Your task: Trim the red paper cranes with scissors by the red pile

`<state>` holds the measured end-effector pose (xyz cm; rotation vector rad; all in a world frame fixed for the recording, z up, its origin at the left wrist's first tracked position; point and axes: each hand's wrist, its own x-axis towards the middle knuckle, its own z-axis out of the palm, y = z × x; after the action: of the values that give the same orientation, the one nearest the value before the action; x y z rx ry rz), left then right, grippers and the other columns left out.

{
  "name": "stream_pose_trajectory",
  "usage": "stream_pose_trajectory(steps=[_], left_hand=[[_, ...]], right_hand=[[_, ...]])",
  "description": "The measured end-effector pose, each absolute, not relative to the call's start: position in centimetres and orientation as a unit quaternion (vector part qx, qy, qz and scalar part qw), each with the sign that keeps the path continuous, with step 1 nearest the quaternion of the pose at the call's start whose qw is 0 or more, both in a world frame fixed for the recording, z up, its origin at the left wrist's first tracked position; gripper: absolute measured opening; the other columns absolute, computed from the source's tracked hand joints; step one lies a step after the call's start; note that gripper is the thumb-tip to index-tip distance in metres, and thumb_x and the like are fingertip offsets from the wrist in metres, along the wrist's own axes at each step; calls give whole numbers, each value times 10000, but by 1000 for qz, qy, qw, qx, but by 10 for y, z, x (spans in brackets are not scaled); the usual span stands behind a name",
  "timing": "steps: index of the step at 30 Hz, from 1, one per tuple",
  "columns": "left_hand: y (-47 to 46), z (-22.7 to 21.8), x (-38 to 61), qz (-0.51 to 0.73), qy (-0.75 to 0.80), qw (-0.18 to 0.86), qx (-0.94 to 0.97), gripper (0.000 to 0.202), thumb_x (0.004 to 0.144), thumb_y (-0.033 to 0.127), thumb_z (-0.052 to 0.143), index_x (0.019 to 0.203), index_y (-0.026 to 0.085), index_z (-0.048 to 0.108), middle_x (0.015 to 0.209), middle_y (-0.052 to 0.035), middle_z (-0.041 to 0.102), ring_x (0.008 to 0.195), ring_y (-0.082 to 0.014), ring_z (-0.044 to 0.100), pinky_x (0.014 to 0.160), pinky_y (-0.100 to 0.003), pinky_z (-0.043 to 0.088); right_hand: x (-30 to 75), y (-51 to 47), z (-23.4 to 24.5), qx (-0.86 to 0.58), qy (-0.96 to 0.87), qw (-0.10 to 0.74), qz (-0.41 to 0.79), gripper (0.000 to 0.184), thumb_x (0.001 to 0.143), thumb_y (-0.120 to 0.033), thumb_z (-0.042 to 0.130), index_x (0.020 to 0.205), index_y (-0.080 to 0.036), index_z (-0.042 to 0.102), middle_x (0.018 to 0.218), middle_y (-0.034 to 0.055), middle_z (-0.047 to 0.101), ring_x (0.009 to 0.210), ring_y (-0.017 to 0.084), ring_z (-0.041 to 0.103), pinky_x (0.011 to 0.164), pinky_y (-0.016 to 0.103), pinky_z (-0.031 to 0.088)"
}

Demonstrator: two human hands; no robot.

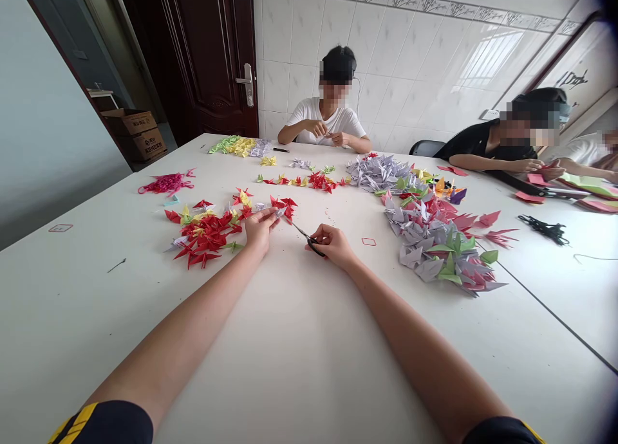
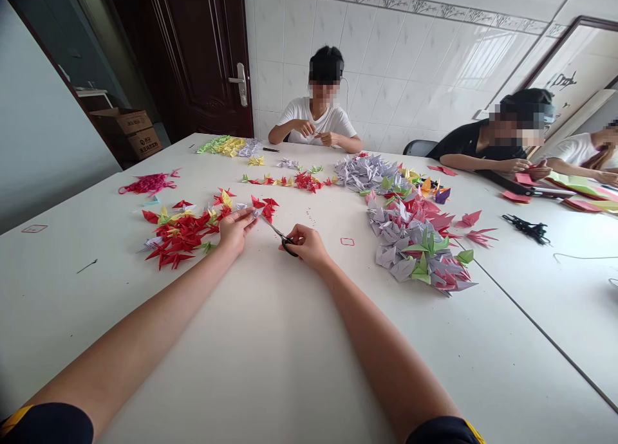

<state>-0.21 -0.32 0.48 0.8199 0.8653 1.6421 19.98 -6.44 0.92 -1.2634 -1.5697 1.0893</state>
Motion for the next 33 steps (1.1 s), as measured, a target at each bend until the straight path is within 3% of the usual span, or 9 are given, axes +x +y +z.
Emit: stream_pose_trajectory(steps=[18,24,33], left_hand=[[-1,4,-2,686,368,525,345,240,570,176,776,797,134,713,890,-82,708,846,-168,666,879,-375,532],[-5,9,-1,687,369,523,345,274,582,188,788,834,145,690,815,-56,697,817,-161,671,873,-378,533],[-3,4,-2,701,359,508,349,280,539,225,834,763,169,676,782,-32,695,803,-157,662,875,-367,533]], right_hand=[[200,-66,10,-478,-649,408,428,330,654,-457,742,769,-227,534,628,-5,653,516,141,558,438,244,367],[199,-67,10,-483,-644,419,420,320,655,-432,746,760,-230,522,632,-13,655,477,116,495,427,245,351],[200,-64,9,-492,-634,405,438,314,660,-421,741,770,-228,519,703,15,683,563,158,585,398,226,340]])
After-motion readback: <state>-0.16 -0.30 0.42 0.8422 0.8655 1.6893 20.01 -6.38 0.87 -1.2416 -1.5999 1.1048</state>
